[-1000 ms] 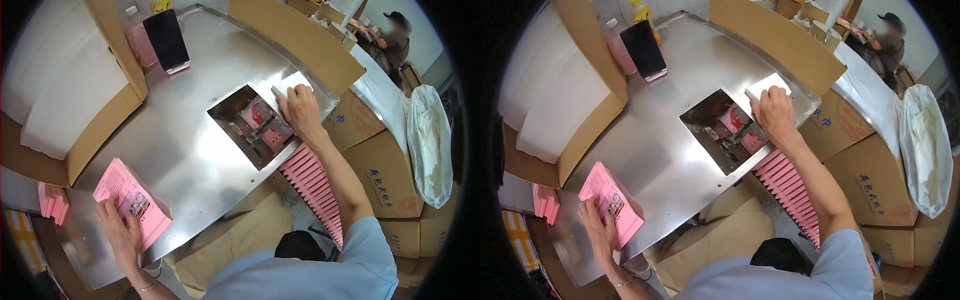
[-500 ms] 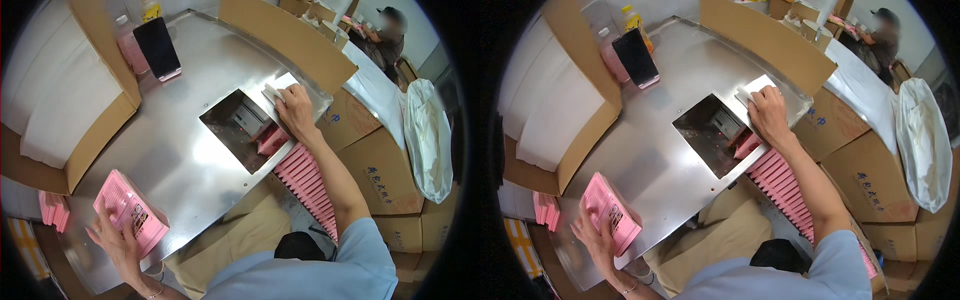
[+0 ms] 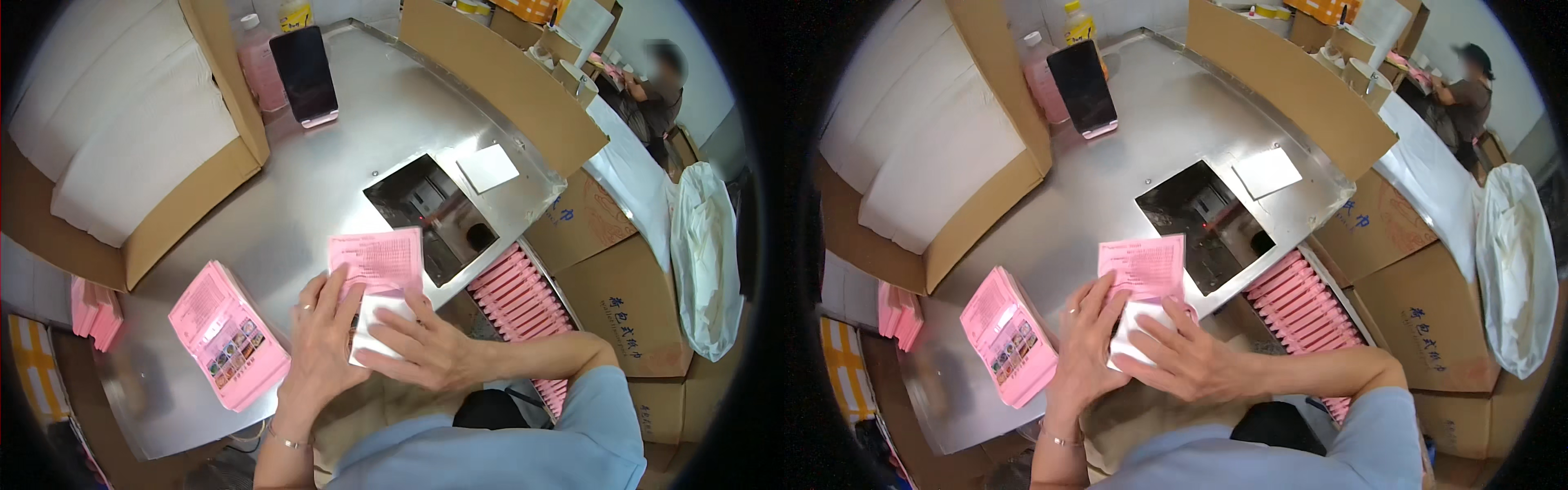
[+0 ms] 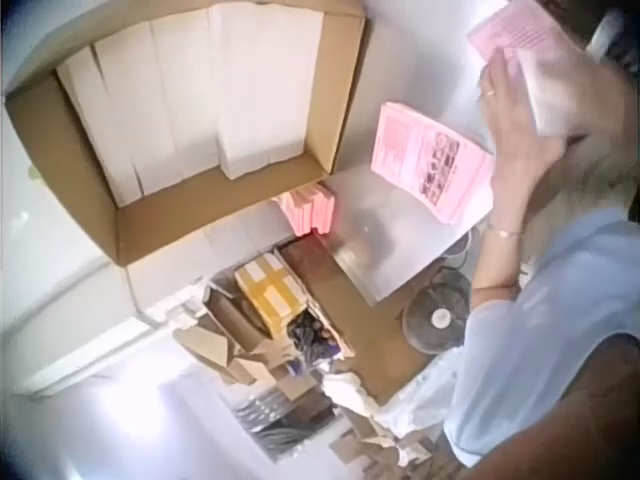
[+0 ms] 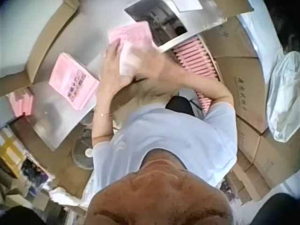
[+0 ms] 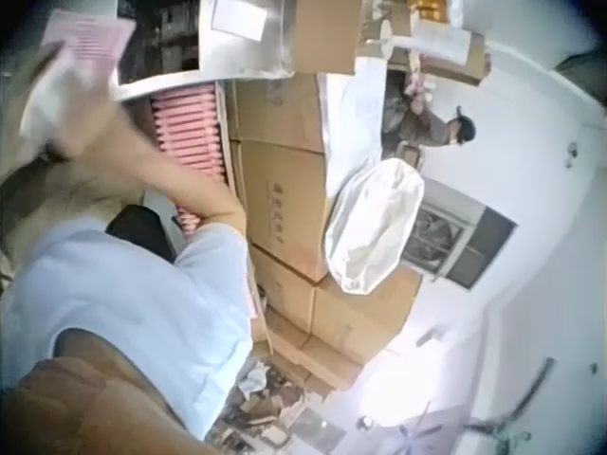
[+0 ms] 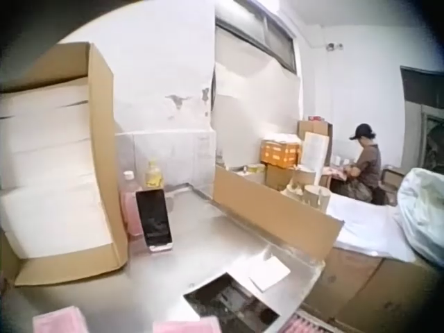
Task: Folding pink paper sheets and placing them into a machine and then into a box.
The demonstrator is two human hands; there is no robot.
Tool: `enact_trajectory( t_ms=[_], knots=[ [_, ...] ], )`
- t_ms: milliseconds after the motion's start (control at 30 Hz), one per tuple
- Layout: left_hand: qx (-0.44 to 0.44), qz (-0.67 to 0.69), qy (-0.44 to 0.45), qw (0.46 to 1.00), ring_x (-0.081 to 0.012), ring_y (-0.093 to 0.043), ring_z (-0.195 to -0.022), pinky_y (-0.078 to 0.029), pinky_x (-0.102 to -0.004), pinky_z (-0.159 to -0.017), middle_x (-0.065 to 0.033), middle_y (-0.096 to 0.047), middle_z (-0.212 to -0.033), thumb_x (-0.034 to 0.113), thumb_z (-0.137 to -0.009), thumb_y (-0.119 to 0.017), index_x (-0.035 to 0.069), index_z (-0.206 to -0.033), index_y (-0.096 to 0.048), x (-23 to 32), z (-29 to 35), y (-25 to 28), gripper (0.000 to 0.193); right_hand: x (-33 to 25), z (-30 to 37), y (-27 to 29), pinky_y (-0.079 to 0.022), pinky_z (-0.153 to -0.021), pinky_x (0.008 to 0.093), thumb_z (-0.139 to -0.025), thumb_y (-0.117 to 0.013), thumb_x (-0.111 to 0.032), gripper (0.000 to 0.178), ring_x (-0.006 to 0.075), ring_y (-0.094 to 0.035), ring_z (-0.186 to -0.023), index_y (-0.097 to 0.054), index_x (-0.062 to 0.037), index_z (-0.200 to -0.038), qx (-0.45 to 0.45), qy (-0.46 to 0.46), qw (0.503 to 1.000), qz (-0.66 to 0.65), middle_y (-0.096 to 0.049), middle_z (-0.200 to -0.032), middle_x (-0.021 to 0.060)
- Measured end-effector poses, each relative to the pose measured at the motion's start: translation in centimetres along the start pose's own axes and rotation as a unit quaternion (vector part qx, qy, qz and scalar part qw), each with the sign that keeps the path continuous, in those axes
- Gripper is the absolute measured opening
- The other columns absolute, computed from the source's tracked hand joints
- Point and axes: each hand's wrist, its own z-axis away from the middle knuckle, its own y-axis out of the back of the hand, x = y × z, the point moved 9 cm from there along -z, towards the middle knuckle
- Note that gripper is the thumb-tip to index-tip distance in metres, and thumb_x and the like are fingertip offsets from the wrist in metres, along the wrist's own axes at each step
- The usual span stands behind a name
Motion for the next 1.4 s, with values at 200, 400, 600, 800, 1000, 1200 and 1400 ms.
enact_trajectory(
  t_ms=[200, 400, 600, 800, 1000, 1200, 1400],
  knots=[
    [0.108, -0.144, 0.1, 0.979, -0.048, -0.033, -0.14, -0.025, -0.0599, -0.111, -0.0273, -0.03, -0.157, 0.036, -0.067, -0.08, 0.003, -0.147, -0.04, 0.2, -1.6, -1.2, 0.095, 9.6, -6.7, -3.3, -0.026, -0.104, 0.073, -0.077, -0.065, -0.013, 0.017, 0.028, -0.062, -0.086, -0.065, -0.0053, -0.091, -0.084, -0.109, 0.985, 0.106, -0.059, -0.084, 0.0089],
    [0.074, -0.154, 0.047, 0.984, -0.0493, -0.03, -0.142, -0.026, -0.0705, -0.104, -0.0292, -0.033, -0.154, 0.044, -0.078, -0.075, 0.0, -0.136, -0.053, 0.1, 1.5, 0.1, 0.076, 7.8, -6.4, 1.5, -0.053, -0.089, 0.0428, -0.071, -0.061, 0.006, 0.02, 0.0293, -0.068, -0.084, -0.069, -0.0044, -0.086, 0.061, -0.088, 0.989, -0.102, -0.07, -0.086, 0.0115],
    [0.127, -0.167, 0.035, 0.977, -0.0473, -0.031, -0.143, -0.031, -0.0643, -0.105, -0.0276, -0.035, -0.154, 0.04, -0.088, -0.067, -0.002, -0.135, -0.054, 0.0, 3.0, -0.8, 0.064, 13.0, -16.3, 0.7, -0.055, -0.085, 0.0387, -0.076, -0.054, 0.012, 0.031, 0.0337, -0.069, -0.096, -0.071, 0.0002, -0.099, 0.102, -0.155, 0.967, -0.176, -0.073, -0.1, 0.0161],
    [0.247, -0.054, -0.037, 0.967, -0.0456, -0.041, -0.137, -0.037, -0.0567, -0.108, -0.0275, -0.043, -0.148, 0.029, -0.082, -0.077, -0.003, -0.138, -0.051, -4.1, 2.3, 11.2, 0.069, 14.8, -29.3, -4.6, -0.041, -0.108, 0.0428, -0.084, -0.064, -0.006, 0.069, 0.0446, -0.052, -0.127, -0.035, 0.0139, -0.143, 0.172, -0.186, 0.947, -0.198, -0.05, -0.136, 0.0366],
    [0.44, 0.07, 0.288, 0.848, -0.0444, -0.026, -0.143, -0.021, -0.051, -0.119, -0.0327, -0.033, -0.151, 0.022, -0.076, -0.078, -0.009, -0.151, -0.022, -23.5, 2.1, 25.1, 0.099, 22.3, -33.2, -10.6, -0.03, -0.114, 0.047, -0.078, -0.079, -0.019, 0.092, 0.0486, -0.036, -0.137, -0.026, 0.0138, -0.147, 0.275, -0.342, 0.881, -0.174, -0.036, -0.145, 0.0385],
    [0.543, -0.123, 0.287, 0.78, -0.0525, -0.028, -0.136, -0.023, -0.0552, -0.115, -0.0365, -0.028, -0.147, 0.019, -0.068, -0.079, -0.006, -0.152, -0.016, -29.6, 2.3, 31.8, 0.108, 20.5, -35.7, -10.5, -0.034, -0.107, 0.0518, -0.074, -0.085, -0.027, 0.096, 0.0445, -0.041, -0.122, -0.032, 0.0109, -0.145, 0.231, -0.386, 0.889, -0.081, -0.041, -0.133, 0.0274],
    [0.448, -0.183, 0.428, 0.763, -0.0537, -0.034, -0.128, -0.034, -0.0582, -0.107, -0.0336, -0.034, -0.138, 0.024, -0.064, -0.081, -0.012, -0.144, -0.021, -28.2, -1.3, 32.7, 0.106, 20.8, -36.0, -10.2, -0.044, -0.097, 0.0509, -0.074, -0.085, -0.03, 0.101, 0.0436, -0.046, -0.115, -0.027, 0.0068, -0.148, 0.249, -0.235, 0.933, 0.11, -0.041, -0.131, 0.0298]
  ],
)
